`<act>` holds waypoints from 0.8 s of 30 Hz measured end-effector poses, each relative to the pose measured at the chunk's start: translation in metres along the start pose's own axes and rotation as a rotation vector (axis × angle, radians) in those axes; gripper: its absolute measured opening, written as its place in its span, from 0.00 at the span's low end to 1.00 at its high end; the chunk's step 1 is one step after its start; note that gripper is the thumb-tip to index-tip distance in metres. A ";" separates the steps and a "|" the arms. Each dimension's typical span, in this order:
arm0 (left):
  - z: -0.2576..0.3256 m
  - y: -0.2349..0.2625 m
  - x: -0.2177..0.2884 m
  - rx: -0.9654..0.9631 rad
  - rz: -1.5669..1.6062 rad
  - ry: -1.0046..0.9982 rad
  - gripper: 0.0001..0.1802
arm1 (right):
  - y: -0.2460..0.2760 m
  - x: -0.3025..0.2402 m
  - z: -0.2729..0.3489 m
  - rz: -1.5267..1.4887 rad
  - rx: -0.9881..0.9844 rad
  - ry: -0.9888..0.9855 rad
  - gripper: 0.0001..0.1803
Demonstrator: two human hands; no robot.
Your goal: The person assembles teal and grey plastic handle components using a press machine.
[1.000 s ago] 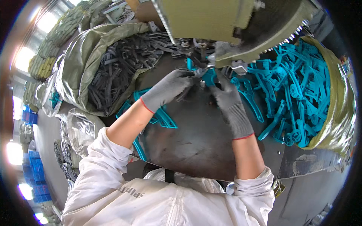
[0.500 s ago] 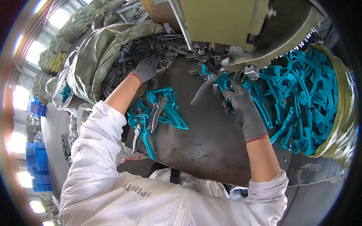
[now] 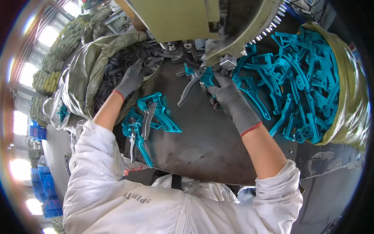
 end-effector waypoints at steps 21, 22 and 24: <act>0.016 -0.036 0.193 -0.523 1.109 0.763 0.16 | 0.001 0.018 -0.010 0.041 0.012 -0.090 0.30; 0.017 -0.041 0.199 -0.522 1.112 0.766 0.16 | 0.001 0.020 -0.012 0.055 0.011 -0.124 0.30; 0.024 -0.045 0.207 -0.323 1.286 0.875 0.16 | 0.002 0.023 -0.016 0.074 0.030 -0.117 0.31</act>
Point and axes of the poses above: each hand's wrist, its own z-axis away from the middle knuckle, its own y-axis out of the back of the hand, x = y × z, the point moved 5 cm from there along -z, towards the middle knuckle, and after that the axes turned 8 degrees about -y, right-handed, at the moved point
